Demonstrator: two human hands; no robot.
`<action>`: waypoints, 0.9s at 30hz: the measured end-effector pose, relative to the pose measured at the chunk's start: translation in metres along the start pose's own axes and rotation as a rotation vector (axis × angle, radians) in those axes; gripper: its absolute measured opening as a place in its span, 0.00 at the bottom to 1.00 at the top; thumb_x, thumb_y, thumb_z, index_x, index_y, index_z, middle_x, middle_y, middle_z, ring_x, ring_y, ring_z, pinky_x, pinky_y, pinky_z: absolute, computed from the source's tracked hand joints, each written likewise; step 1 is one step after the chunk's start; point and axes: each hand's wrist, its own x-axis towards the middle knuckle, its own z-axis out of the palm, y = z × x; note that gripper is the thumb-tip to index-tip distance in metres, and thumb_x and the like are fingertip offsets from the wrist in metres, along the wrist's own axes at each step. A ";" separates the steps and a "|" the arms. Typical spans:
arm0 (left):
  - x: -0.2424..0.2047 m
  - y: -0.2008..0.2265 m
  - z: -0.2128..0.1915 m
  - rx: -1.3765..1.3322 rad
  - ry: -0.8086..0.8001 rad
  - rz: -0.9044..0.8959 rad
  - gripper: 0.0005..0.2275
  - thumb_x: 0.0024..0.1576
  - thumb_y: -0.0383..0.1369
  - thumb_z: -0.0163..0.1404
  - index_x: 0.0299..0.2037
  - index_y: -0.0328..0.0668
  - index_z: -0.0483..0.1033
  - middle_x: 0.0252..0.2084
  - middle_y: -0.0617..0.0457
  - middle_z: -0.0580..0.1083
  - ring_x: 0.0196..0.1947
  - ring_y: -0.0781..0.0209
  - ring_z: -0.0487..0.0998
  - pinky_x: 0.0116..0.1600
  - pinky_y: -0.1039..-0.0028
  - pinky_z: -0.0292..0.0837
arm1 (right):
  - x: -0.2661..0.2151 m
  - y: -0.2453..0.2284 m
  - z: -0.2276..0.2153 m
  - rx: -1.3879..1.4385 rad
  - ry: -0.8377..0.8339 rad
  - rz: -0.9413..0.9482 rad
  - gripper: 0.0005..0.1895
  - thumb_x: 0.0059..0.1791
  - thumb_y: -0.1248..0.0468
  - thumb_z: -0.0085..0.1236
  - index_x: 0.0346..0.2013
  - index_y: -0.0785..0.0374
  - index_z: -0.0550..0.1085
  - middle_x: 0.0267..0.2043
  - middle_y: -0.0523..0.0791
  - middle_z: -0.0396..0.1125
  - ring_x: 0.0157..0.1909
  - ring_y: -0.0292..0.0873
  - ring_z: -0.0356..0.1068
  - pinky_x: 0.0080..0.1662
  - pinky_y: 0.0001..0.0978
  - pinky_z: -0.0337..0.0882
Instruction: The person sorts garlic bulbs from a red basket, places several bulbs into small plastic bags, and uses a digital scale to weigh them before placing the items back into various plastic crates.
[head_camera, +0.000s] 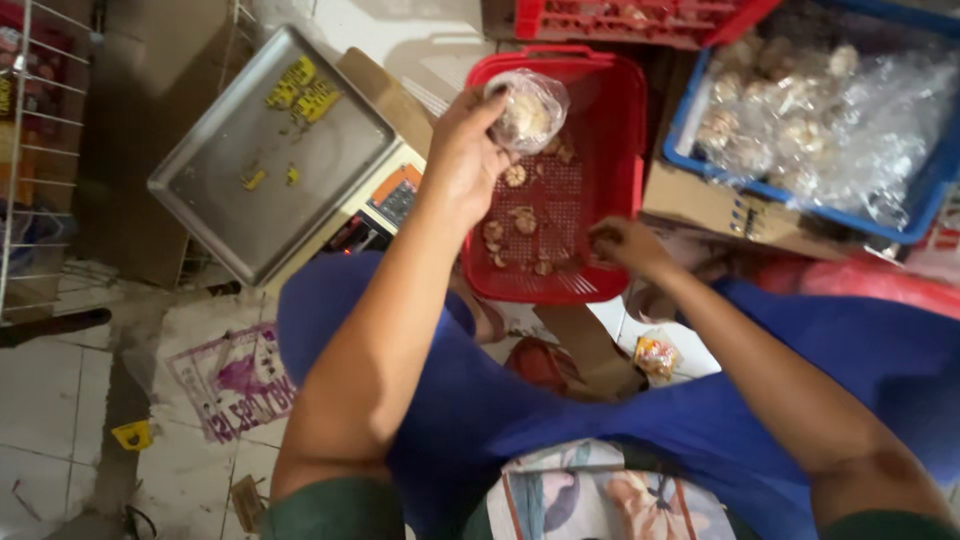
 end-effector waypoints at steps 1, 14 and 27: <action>-0.006 0.005 -0.001 -0.046 -0.015 0.009 0.10 0.61 0.32 0.50 0.49 0.36 0.71 0.46 0.46 0.77 0.47 0.53 0.80 0.54 0.56 0.78 | 0.010 0.008 0.010 0.011 -0.036 0.007 0.15 0.51 0.61 0.56 0.52 0.63 0.74 0.43 0.49 0.75 0.41 0.45 0.77 0.43 0.36 0.78; -0.011 0.094 -0.035 -0.295 0.038 0.171 0.09 0.65 0.28 0.50 0.53 0.36 0.68 0.52 0.47 0.73 0.55 0.54 0.75 0.67 0.56 0.71 | 0.140 -0.009 0.142 -0.912 -0.165 -0.063 0.20 0.53 0.54 0.49 0.58 0.56 0.71 0.52 0.55 0.70 0.47 0.59 0.73 0.48 0.52 0.72; -0.010 0.122 -0.137 -0.166 0.264 0.292 0.08 0.63 0.28 0.50 0.50 0.39 0.68 0.50 0.46 0.74 0.50 0.54 0.77 0.62 0.55 0.75 | 0.116 0.077 0.138 -0.502 0.038 0.039 0.21 0.53 0.54 0.48 0.59 0.57 0.69 0.58 0.58 0.66 0.49 0.64 0.70 0.51 0.53 0.70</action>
